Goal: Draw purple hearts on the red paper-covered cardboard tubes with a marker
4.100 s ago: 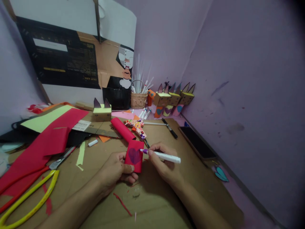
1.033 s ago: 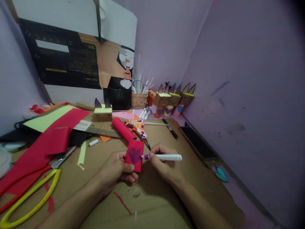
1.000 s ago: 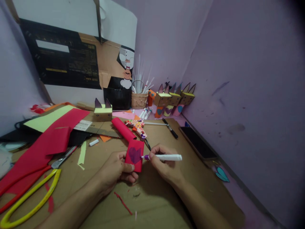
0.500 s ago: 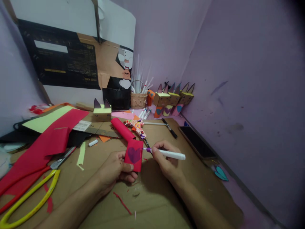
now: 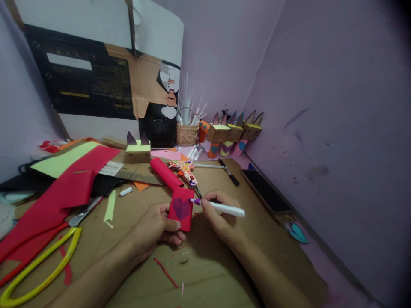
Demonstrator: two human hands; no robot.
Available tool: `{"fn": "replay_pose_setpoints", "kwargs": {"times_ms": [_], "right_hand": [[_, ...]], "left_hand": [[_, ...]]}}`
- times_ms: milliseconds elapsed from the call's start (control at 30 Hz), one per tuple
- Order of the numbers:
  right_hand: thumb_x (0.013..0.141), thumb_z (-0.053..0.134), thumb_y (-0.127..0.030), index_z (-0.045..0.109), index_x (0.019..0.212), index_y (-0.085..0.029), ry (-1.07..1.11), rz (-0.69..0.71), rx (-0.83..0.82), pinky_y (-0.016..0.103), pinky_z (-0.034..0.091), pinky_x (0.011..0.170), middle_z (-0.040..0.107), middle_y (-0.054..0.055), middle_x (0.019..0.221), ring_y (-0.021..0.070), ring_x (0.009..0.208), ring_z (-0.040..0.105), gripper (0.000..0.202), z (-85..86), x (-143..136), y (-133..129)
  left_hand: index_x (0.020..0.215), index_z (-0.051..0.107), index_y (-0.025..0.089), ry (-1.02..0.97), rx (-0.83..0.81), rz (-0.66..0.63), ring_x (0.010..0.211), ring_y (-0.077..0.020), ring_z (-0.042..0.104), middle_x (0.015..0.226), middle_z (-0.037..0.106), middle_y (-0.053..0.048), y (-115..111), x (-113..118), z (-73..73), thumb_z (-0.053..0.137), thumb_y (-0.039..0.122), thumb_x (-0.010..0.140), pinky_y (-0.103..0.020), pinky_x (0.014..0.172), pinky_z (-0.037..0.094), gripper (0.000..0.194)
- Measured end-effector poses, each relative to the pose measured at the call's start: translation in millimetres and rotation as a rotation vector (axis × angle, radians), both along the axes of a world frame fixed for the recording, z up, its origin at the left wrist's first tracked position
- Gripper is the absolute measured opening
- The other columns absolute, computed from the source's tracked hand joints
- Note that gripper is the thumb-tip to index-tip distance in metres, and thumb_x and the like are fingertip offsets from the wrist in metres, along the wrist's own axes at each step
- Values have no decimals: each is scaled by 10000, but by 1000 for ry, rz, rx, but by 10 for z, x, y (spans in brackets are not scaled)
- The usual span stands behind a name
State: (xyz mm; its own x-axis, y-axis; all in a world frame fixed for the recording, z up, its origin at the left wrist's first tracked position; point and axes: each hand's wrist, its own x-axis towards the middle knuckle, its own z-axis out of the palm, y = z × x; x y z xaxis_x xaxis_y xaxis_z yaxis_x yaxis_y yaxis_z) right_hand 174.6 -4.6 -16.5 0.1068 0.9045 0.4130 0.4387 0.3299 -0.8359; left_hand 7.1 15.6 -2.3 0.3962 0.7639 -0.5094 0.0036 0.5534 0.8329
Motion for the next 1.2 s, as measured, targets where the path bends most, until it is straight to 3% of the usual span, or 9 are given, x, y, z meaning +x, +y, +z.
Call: {"fn": "replay_pose_setpoints", "kwargs": {"times_ms": [667,967,1200], "right_hand": [[699,519,-215,559,577,-162,-50,38,-57,177,282,381,489,-39,440,75,388,396,140,37,-13,-22],[747,526,-258,556,624,-170,77,-82,13,178,321,388,534,-30,483,88,413,460,154,51,18,5],[761,535,-256,584,657,-168,14,-28,4,172,343,397,557,-32,485,86,412,480,145,42,-3,-8]], "left_hand": [[709,539,124,5,5,4,406,-113,567,512,642,-44,11,-8,-27,649,143,532,-199,427,461,210],[708,554,119,4,13,16,433,-112,576,539,641,-32,10,-11,-29,668,135,535,-209,451,488,208],[716,542,119,8,-4,-11,410,-109,564,511,637,-44,5,-18,-27,654,153,544,-197,430,464,208]]}}
